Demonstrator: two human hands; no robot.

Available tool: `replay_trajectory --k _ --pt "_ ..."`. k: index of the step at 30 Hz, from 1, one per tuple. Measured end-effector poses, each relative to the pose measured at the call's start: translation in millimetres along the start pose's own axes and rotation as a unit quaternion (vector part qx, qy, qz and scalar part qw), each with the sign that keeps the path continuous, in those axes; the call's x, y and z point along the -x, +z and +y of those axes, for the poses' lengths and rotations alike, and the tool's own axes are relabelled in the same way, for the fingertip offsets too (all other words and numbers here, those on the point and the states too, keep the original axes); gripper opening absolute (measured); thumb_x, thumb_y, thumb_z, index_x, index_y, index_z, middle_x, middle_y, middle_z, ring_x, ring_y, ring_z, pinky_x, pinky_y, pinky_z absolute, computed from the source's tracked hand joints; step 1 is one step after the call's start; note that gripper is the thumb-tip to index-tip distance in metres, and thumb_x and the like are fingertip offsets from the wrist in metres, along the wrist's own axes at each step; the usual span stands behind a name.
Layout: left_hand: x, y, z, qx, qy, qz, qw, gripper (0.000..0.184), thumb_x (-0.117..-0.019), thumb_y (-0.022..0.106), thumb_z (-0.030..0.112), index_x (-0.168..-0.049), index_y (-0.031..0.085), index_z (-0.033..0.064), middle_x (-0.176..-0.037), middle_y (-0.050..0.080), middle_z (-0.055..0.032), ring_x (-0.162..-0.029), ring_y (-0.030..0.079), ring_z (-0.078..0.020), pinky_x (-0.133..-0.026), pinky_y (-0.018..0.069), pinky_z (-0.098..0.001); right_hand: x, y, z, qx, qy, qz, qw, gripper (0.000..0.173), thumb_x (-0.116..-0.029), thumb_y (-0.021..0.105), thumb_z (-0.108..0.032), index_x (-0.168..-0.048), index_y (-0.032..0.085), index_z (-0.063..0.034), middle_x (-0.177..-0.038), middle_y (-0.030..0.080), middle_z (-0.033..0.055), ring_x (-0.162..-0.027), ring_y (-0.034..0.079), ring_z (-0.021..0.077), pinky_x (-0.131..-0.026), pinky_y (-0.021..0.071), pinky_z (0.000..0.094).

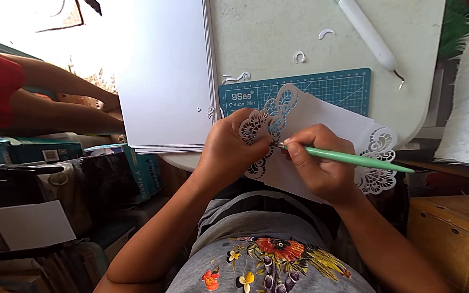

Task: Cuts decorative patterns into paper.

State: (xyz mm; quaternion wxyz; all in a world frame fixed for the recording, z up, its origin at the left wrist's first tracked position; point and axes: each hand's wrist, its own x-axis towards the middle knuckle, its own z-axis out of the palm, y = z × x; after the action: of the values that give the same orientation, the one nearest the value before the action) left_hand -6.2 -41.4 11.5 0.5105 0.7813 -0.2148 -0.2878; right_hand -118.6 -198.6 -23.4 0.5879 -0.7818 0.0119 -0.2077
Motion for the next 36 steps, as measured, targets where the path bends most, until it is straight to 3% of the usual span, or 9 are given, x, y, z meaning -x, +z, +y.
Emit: replay_trajectory --k 5,25,36 --pt "-0.2 -0.4 -0.4 0.002 -0.003 -0.002 1.000 0.024 -0.0838 0.074 0.002 -0.106 0.067 0.0078 -0.089 0.072 0.0059 -0.078 0.068 0.0049 -0.069 0.0571 -0.0129 0.2 -2.6 0.6 -0.034 -0.007 0.009 0.999 0.011 -0.0971 0.054 -0.003 -0.096 0.062 0.0041 -0.085 0.065 0.0048 -0.077 0.064 0.0030 -0.069 0.0566 0.0186" --pt "0.0 -0.2 -0.2 0.007 -0.006 -0.003 1.000 0.024 -0.0841 0.074 0.002 -0.107 0.067 0.0072 -0.089 0.072 0.0061 -0.077 0.068 0.0051 -0.069 0.0570 -0.0128 -1.0 2.0 -0.9 0.004 0.002 0.014 1.000 0.012 -0.0965 0.056 -0.005 -0.096 0.064 0.0041 -0.082 0.066 0.0042 -0.074 0.061 0.0032 -0.068 0.0507 0.0180" --pt "1.0 0.5 0.9 0.000 0.003 0.001 1.000 0.025 -0.0845 0.073 0.001 -0.108 0.067 0.0062 -0.091 0.072 0.0050 -0.079 0.067 0.0052 -0.070 0.0568 -0.0122 -0.2 0.4 0.0 0.004 0.002 0.011 1.000 0.013 -0.0969 0.056 -0.006 -0.096 0.064 0.0040 -0.081 0.065 0.0039 -0.073 0.062 0.0032 -0.066 0.0521 0.0181"
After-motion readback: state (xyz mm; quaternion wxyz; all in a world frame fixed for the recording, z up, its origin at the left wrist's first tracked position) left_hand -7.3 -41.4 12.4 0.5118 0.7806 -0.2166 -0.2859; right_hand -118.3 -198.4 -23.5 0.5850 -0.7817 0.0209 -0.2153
